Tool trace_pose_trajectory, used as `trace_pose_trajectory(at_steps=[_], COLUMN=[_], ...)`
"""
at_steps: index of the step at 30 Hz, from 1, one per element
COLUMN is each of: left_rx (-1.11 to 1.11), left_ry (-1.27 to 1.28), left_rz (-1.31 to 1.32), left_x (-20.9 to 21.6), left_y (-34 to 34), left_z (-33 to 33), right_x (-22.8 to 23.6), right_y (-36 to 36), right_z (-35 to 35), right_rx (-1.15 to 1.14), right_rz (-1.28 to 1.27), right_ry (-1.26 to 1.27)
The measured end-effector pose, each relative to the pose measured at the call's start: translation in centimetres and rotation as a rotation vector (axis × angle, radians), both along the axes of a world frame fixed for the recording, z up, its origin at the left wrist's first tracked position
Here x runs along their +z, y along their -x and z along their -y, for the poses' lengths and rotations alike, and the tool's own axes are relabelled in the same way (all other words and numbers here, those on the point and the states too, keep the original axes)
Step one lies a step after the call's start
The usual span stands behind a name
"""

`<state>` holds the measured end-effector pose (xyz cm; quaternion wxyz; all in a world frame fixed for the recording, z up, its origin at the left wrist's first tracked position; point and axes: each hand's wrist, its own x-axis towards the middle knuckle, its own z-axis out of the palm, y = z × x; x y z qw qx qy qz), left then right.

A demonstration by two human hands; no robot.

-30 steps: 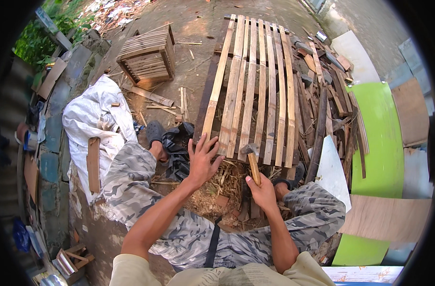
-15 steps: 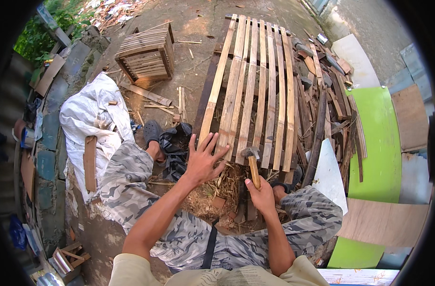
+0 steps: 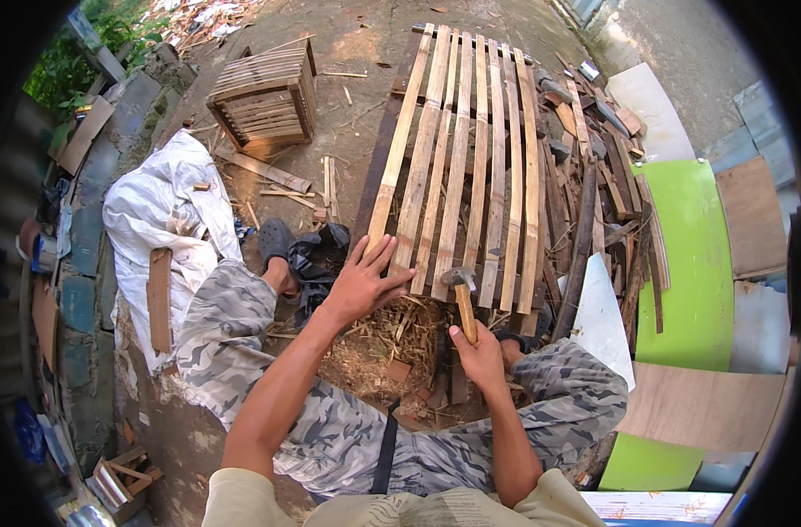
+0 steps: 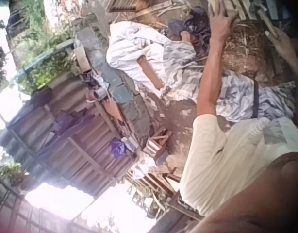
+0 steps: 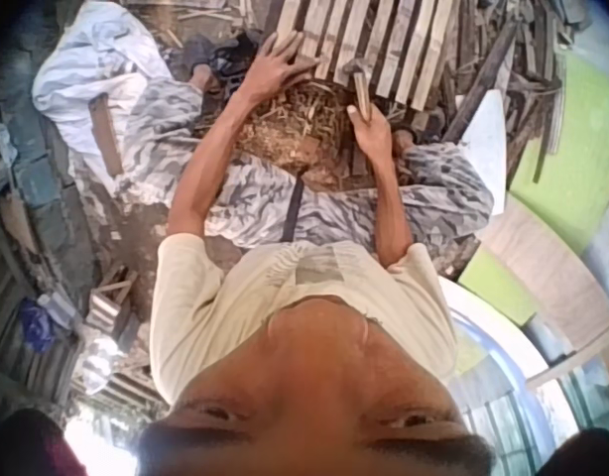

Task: The person assembles a wooden crate by hammering nails into wooden slats. They repeatedly pick up nails and strike them with a hammer to secure the slats together.

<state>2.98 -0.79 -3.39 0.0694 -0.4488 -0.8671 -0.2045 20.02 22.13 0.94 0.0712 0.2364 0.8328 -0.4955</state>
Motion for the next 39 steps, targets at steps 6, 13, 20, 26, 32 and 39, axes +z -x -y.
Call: trace_pose_trajectory(at_steps=[6,13,20,26,32,39], left_rx=[-0.012,-0.024,-0.013,-0.009,0.365,0.417], left_ry=[-0.032,-0.056,-0.087,-0.164,-0.421,-0.454], left_rz=[0.045,0.079,0.046,0.146,0.247,0.302], left_x=[0.1,0.4,0.3,1.7,0.7,-1.2], left_y=[0.2,0.4,0.4,0.4,2.1,1.3], left_z=[0.1,0.4,0.3,0.3,2.4,2.2], right_x=[-0.7,-0.4,-0.7,1.7,2.7,-0.8], right_y=[0.0,-0.2,-0.1,1.6,5.8,11.0], right_z=[-0.2,-0.4,0.0,1.4,2.5,4.7], right_rx=[-0.008,-0.006,-0.009,0.034,0.094,0.19], right_rz=[0.004,0.017,-0.01,-0.056,-0.097,-0.568], right_ry=[0.028,0.003,-0.01,0.007,-0.165,-0.409])
